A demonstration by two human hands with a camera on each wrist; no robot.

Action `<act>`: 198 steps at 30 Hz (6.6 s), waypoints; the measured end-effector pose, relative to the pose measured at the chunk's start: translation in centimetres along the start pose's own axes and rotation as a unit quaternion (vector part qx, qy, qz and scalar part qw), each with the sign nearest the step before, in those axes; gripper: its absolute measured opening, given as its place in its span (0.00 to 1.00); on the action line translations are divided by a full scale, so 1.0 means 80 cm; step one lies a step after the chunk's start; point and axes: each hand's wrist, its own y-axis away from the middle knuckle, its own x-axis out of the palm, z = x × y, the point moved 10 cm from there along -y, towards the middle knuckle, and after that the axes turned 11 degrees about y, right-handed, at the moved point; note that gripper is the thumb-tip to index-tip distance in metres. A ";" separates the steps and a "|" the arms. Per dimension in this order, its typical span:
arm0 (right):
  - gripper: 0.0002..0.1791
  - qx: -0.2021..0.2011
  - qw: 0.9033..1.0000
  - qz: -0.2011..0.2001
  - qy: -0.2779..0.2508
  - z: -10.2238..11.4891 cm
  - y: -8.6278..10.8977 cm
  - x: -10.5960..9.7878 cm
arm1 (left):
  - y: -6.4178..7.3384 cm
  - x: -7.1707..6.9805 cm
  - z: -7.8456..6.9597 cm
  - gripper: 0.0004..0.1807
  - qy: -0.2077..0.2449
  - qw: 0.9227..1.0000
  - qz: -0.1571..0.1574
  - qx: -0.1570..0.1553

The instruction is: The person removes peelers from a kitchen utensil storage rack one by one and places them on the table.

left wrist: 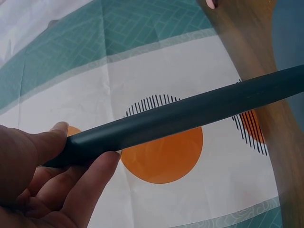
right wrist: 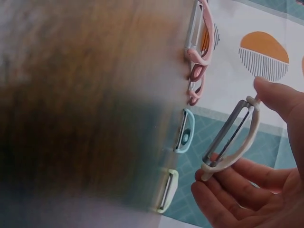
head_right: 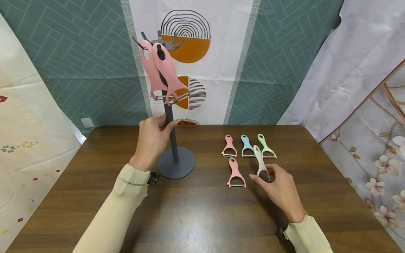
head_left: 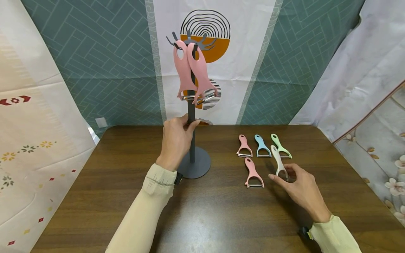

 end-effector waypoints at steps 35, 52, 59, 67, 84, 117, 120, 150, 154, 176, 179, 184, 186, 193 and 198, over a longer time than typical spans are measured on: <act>0.38 0.011 0.995 0.077 0.061 -0.010 0.014 0.023 | -0.003 0.001 0.003 0.12 -0.009 1.000 0.008 0.002; 0.44 0.033 0.992 0.095 0.075 -0.012 0.011 0.028 | -0.001 -0.002 0.002 0.13 -0.008 1.000 0.005 0.001; 0.48 0.039 0.990 0.101 0.090 -0.014 0.009 0.027 | -0.001 -0.001 0.003 0.14 -0.008 1.000 0.004 0.001; 0.48 0.047 0.989 0.098 0.098 -0.015 0.008 0.027 | -0.001 -0.001 0.002 0.14 -0.010 1.000 0.006 -0.005; 0.48 0.042 0.988 0.101 0.106 -0.009 0.003 0.028 | -0.003 -0.002 0.001 0.13 -0.016 1.000 0.007 -0.002; 0.33 0.028 0.988 0.097 0.116 0.011 -0.011 0.036 | -0.002 -0.002 0.003 0.13 -0.003 1.000 0.009 0.001; 0.32 0.030 0.988 0.098 0.116 0.012 -0.012 0.037 | -0.002 -0.002 0.003 0.12 -0.004 1.000 0.008 0.001; 0.30 0.004 0.998 0.007 0.067 0.036 -0.026 0.013 | -0.003 -0.001 0.003 0.13 -0.006 1.000 0.011 -0.001; 0.31 -0.017 0.998 -0.035 0.044 0.050 -0.027 0.001 | -0.002 -0.001 0.003 0.13 -0.003 1.000 0.011 -0.003; 0.20 -0.098 0.977 -0.189 -0.015 0.119 -0.036 -0.043 | -0.001 -0.001 0.004 0.14 -0.005 1.000 0.014 -0.003; 0.21 -0.106 0.975 -0.196 -0.019 0.127 -0.037 -0.046 | -0.002 -0.001 0.004 0.14 -0.003 1.000 0.013 -0.006; 0.20 -0.118 0.972 -0.200 -0.028 0.138 -0.039 -0.050 | -0.002 -0.002 0.003 0.13 -0.004 1.000 0.012 -0.006; 0.20 -0.124 0.971 -0.200 -0.031 0.142 -0.040 -0.051 | -0.002 -0.001 0.003 0.13 -0.004 1.000 0.012 -0.005; 0.21 -0.147 0.967 -0.202 -0.054 0.156 -0.041 -0.055 | -0.002 -0.001 0.004 0.14 -0.002 1.000 0.011 -0.006; 0.20 -0.167 0.959 -0.219 -0.068 0.167 -0.041 -0.061 | -0.001 -0.001 0.004 0.14 -0.002 1.000 0.011 -0.008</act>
